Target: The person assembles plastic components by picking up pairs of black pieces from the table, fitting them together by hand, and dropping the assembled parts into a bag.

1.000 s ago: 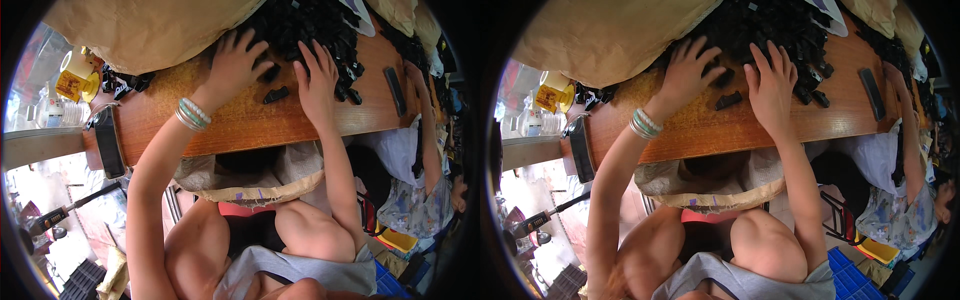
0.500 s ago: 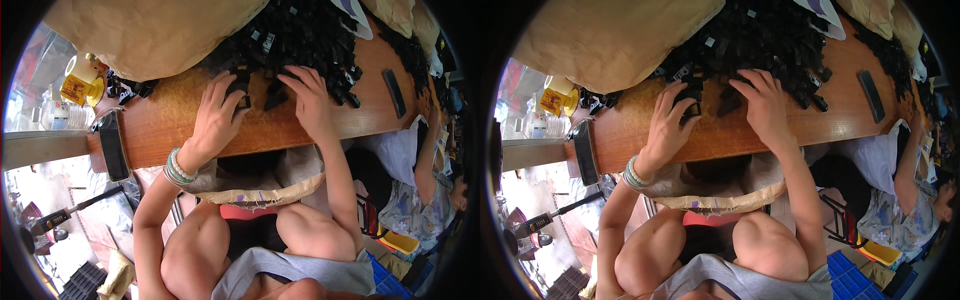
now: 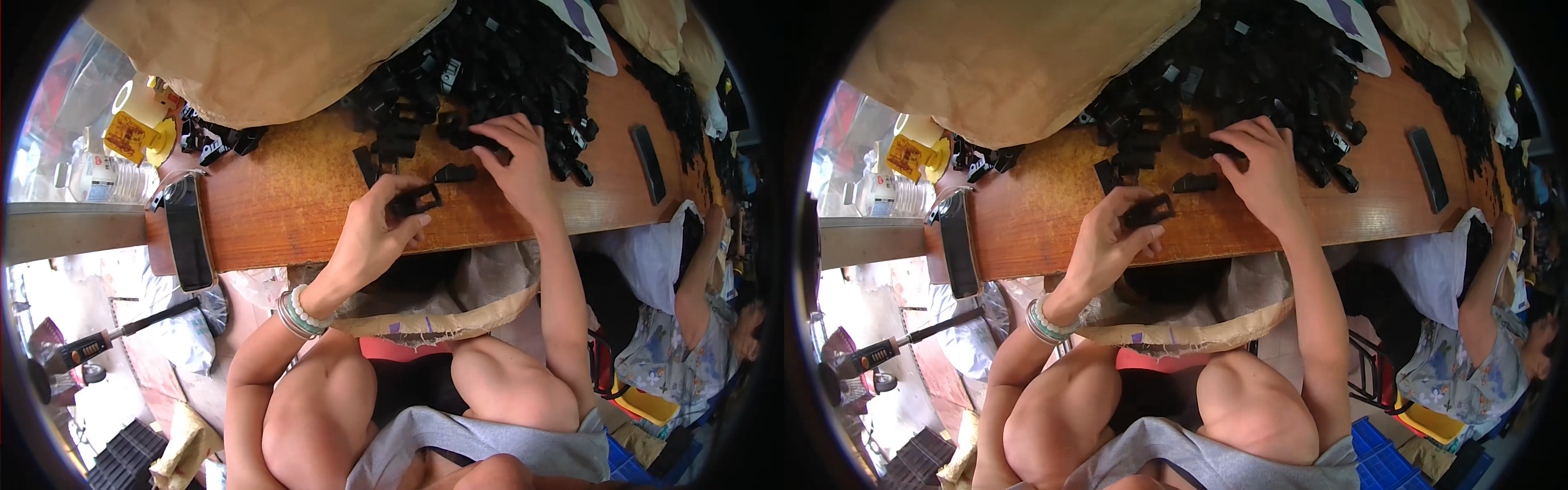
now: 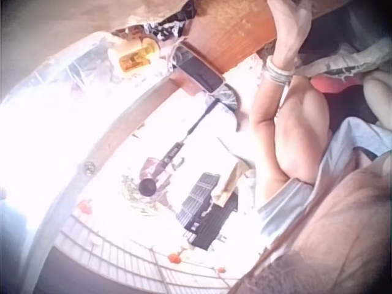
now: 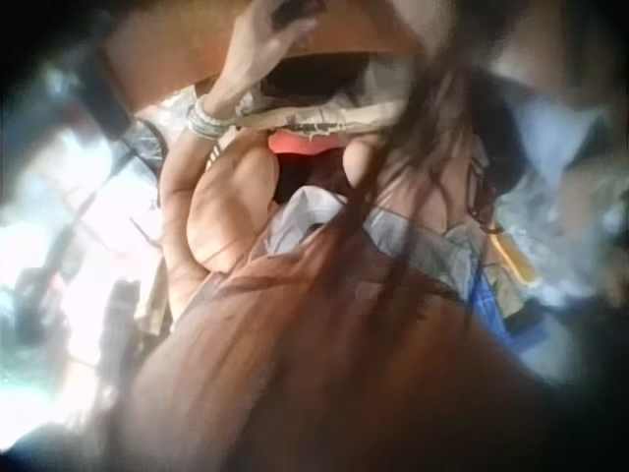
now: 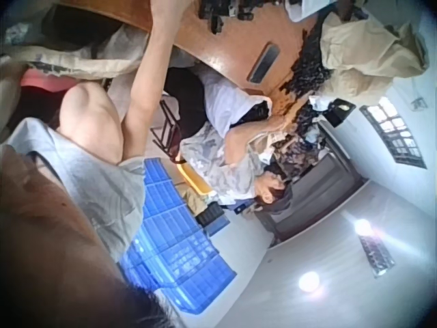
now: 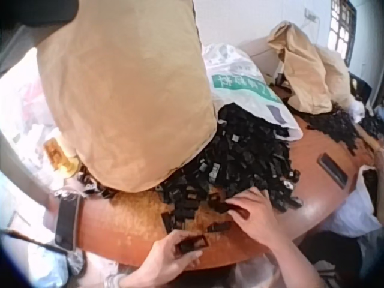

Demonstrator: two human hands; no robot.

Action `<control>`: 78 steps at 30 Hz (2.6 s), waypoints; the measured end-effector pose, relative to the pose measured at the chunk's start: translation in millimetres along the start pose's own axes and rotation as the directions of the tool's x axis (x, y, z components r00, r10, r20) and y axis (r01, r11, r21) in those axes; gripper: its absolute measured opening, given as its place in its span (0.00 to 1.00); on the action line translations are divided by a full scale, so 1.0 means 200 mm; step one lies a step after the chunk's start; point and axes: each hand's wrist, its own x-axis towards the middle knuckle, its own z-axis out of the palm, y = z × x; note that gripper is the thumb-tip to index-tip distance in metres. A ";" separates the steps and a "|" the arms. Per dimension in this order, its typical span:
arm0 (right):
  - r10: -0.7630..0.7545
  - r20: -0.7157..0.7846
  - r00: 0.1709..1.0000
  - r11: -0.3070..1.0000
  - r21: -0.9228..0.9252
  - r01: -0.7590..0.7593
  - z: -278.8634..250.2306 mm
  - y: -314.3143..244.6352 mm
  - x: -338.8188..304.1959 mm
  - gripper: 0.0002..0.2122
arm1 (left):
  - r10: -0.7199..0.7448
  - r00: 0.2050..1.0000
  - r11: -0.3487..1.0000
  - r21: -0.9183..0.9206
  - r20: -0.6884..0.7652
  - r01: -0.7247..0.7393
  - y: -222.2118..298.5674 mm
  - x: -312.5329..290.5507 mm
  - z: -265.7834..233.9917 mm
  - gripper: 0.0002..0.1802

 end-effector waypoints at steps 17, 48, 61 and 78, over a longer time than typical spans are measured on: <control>0.035 0.052 0.998 0.805 0.590 -0.059 -0.01 -0.33 -0.25 0.14 | 0.200 0.978 0.978 -0.066 0.062 -0.196 0.03 -0.07 0.04 0.16; 0.299 -0.132 0.945 0.898 0.375 -0.231 -0.03 -0.17 -0.35 0.09 | -0.273 0.930 0.962 0.055 0.245 0.268 0.13 0.13 0.02 0.15; -0.040 -0.134 0.990 0.868 0.486 0.100 -0.05 -0.29 -0.29 0.11 | -0.269 0.936 0.941 -0.143 0.227 0.306 0.12 0.06 0.01 0.16; 0.311 0.013 0.950 0.662 0.714 -0.226 0.02 -0.30 -0.32 0.14 | 0.379 0.921 0.915 0.109 0.092 -0.388 0.04 0.01 0.06 0.16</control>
